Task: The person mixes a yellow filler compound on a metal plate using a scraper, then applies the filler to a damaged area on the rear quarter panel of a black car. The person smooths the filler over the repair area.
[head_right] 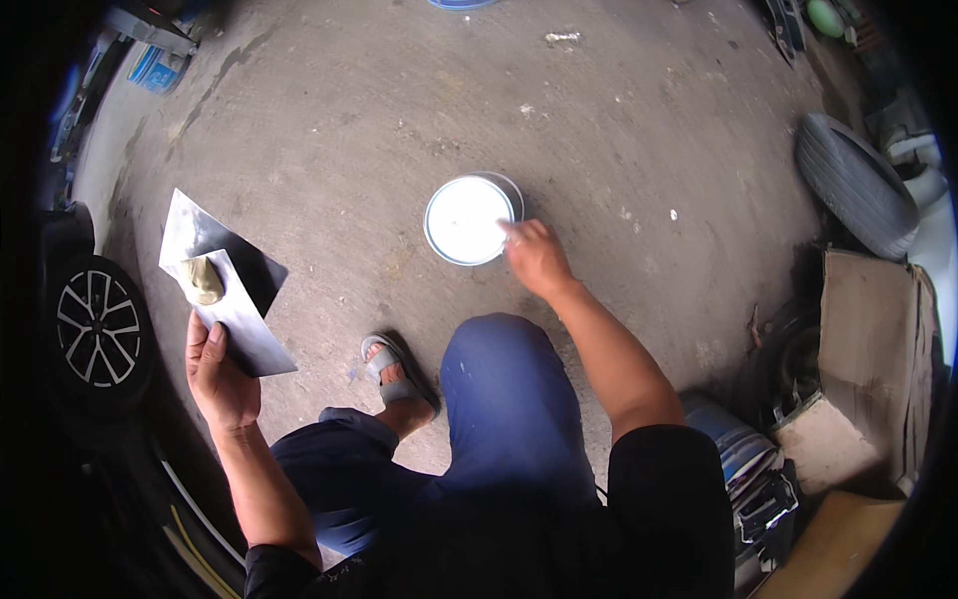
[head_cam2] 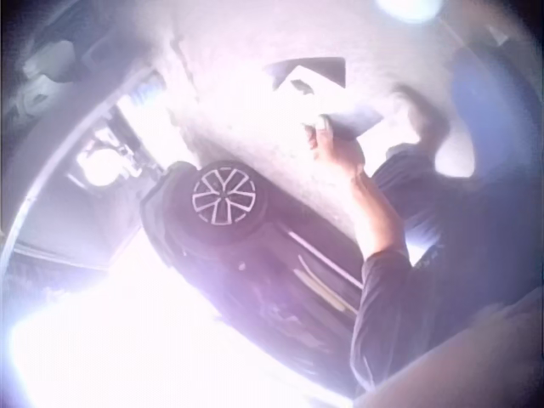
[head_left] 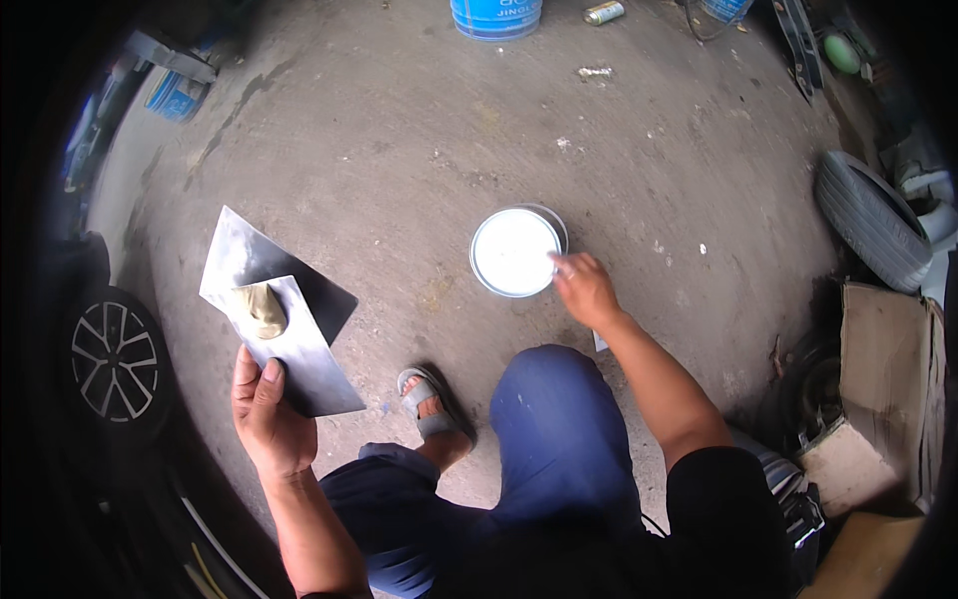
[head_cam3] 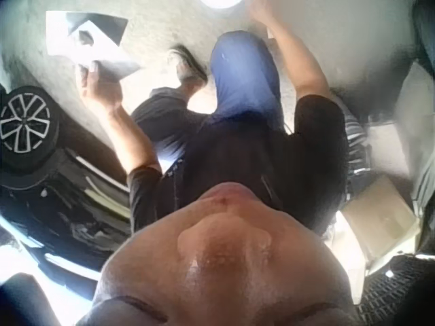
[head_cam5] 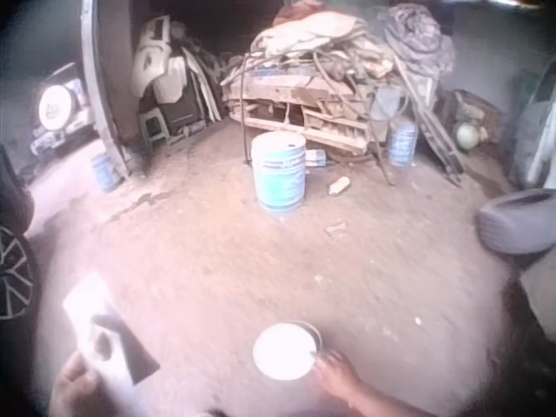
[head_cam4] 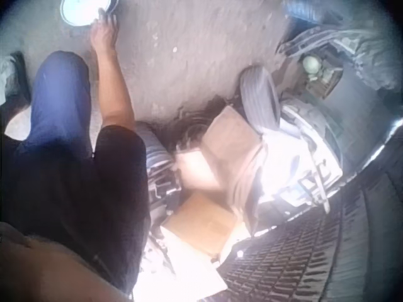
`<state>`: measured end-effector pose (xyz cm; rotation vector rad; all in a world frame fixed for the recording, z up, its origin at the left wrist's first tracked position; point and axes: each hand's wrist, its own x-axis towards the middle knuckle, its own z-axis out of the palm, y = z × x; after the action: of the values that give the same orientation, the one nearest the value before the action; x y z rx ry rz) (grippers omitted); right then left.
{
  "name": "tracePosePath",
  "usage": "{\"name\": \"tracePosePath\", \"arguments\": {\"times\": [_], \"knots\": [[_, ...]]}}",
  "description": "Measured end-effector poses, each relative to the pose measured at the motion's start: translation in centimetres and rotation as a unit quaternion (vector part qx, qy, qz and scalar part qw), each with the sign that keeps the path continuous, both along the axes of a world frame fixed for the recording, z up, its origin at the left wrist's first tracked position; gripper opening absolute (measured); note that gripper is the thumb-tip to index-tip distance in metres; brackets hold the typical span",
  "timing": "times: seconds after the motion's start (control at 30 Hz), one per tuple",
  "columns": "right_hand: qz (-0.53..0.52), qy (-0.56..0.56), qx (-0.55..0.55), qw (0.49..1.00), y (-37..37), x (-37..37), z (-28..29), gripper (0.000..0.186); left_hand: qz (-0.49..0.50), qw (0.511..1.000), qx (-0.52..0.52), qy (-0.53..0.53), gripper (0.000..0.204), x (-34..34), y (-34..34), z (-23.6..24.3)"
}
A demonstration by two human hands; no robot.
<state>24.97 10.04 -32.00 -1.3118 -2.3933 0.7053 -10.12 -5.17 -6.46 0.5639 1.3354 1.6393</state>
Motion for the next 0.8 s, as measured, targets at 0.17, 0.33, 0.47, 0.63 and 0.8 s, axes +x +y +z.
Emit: {"name": "tracePosePath", "arguments": {"times": [0.17,0.33,0.47,0.63,0.8], "knots": [[-0.288,0.004,-0.158,0.945,-3.3,9.0,-7.9,0.043,-0.008,1.000,-0.012,0.009,0.043,-0.3,0.5,0.0],[-0.238,-0.083,-0.133,0.959,-8.0,9.9,-11.3,0.057,-0.030,1.000,-0.007,0.004,0.043,-0.3,0.9,-0.1],[-0.238,-0.161,-0.157,0.945,-7.7,7.6,-11.9,0.067,-0.037,0.999,-0.017,0.003,0.044,0.2,0.7,-0.6],[-0.190,-0.224,-0.142,0.945,-8.1,6.3,-12.4,0.073,-0.033,0.999,-0.026,0.017,0.046,0.6,0.6,-0.8],[-0.178,-0.201,-0.103,0.958,-8.5,7.6,-13.6,0.073,-0.043,0.998,-0.030,0.022,0.045,0.8,0.9,-0.6]]}}
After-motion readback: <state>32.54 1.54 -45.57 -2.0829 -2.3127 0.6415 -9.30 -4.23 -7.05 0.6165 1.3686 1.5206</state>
